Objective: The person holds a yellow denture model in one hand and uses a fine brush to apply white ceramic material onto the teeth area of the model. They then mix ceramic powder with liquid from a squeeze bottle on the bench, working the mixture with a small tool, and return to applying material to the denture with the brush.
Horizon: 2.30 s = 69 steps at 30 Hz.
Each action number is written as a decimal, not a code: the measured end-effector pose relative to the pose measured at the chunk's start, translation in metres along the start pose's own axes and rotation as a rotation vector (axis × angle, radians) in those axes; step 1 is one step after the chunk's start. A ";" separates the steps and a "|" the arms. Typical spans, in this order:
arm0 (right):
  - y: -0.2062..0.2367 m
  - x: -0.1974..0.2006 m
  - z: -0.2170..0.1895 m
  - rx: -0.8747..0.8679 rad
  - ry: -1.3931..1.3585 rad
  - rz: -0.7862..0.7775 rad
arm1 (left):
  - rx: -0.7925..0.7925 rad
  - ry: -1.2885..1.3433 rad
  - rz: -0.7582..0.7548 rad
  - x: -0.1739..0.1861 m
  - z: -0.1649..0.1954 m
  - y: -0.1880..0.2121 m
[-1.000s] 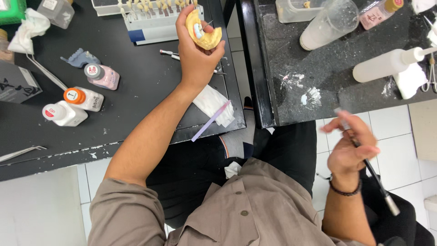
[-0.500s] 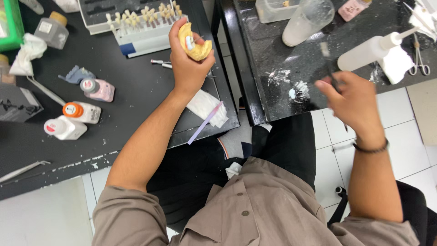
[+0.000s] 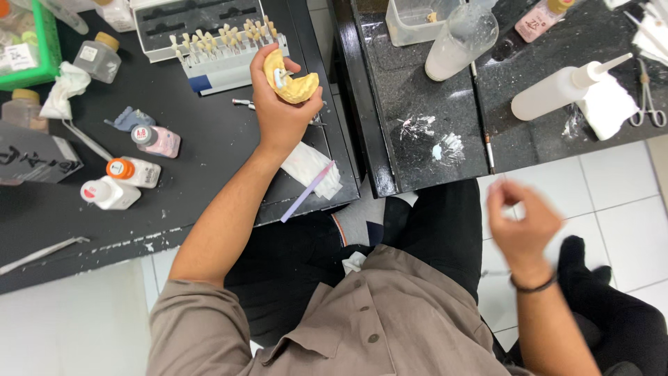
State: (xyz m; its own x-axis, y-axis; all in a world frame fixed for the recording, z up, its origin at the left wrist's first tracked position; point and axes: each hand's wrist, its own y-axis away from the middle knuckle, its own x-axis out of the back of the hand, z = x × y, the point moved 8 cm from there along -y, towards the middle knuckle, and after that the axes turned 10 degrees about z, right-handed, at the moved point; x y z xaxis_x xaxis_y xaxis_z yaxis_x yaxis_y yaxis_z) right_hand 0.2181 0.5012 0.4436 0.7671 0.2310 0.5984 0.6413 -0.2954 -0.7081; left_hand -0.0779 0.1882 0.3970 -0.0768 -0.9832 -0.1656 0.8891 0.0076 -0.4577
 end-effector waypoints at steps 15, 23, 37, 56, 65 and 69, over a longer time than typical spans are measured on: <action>0.192 -0.085 0.110 -0.215 -0.008 -0.420 | 0.009 -0.761 0.086 0.103 0.060 0.079; 0.195 -0.095 0.111 -0.183 -0.023 -0.448 | -0.105 -0.987 0.071 0.121 0.049 0.084; 0.197 -0.140 0.093 0.091 0.162 -0.787 | -0.131 -0.959 0.229 0.147 0.080 0.157; 0.275 -0.290 -0.127 0.186 -0.523 -1.835 | 1.242 -0.405 -0.436 0.140 -0.002 0.405; 0.267 -0.257 -0.116 0.399 -0.368 -1.701 | 0.804 -1.124 -0.431 0.149 0.024 0.404; 0.258 -0.232 -0.070 0.783 -0.067 -1.663 | 0.819 -1.296 -0.311 0.209 0.038 0.421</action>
State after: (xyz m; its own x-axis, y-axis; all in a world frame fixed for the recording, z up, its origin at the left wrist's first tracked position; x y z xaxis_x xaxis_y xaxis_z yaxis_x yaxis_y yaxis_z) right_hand 0.2048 0.3063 0.1485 -0.6050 -0.1636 0.7792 0.4909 0.6939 0.5268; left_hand 0.2972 -0.0206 0.2029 -0.2540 -0.4107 0.8757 0.9401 0.1080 0.3233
